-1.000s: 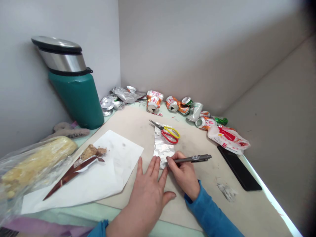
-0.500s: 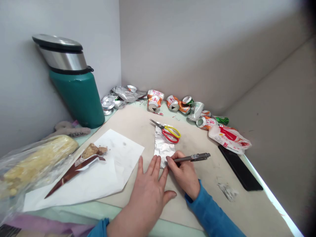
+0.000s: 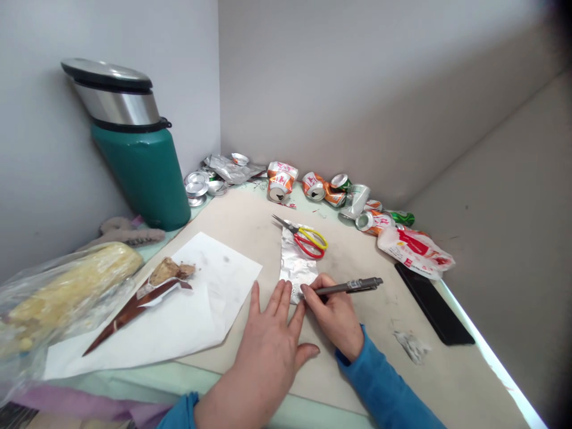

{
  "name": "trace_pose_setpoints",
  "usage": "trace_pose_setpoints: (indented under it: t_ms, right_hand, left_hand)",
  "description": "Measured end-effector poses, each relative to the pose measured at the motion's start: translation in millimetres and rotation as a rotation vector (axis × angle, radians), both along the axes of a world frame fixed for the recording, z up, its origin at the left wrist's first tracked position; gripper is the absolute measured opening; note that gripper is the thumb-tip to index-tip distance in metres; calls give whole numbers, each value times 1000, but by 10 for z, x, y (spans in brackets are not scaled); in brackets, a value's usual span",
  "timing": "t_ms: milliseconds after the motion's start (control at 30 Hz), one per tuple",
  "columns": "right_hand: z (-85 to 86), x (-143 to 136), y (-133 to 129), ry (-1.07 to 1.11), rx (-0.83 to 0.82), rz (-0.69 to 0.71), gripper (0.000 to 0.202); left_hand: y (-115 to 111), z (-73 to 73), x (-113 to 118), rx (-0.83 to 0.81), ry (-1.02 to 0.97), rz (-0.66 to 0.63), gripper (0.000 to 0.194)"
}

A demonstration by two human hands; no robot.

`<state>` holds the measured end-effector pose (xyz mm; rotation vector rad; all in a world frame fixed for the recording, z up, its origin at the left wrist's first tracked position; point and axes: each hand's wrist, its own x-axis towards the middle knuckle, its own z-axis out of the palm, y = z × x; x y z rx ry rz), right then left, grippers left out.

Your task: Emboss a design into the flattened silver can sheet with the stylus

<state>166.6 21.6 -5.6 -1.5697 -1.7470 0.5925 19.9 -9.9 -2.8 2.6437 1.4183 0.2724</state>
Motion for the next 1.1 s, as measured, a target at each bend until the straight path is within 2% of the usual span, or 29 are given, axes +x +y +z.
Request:
trace_pose_setpoints:
  t_ms: [167, 333, 767, 1100]
  right_hand:
    - [2, 7, 2, 64, -5, 6, 24]
    - [-5, 15, 8, 196, -2, -72, 26]
    - [-6, 5, -9, 20, 10, -7, 25]
    - [2, -2, -2, -29, 6, -15, 24]
  left_hand:
    - [1, 17, 6, 2, -7, 2, 61]
    - [12, 3, 4, 3, -8, 5, 59]
    - [1, 6, -4, 8, -4, 7, 59]
    - [-1, 82, 7, -52, 26, 10, 60]
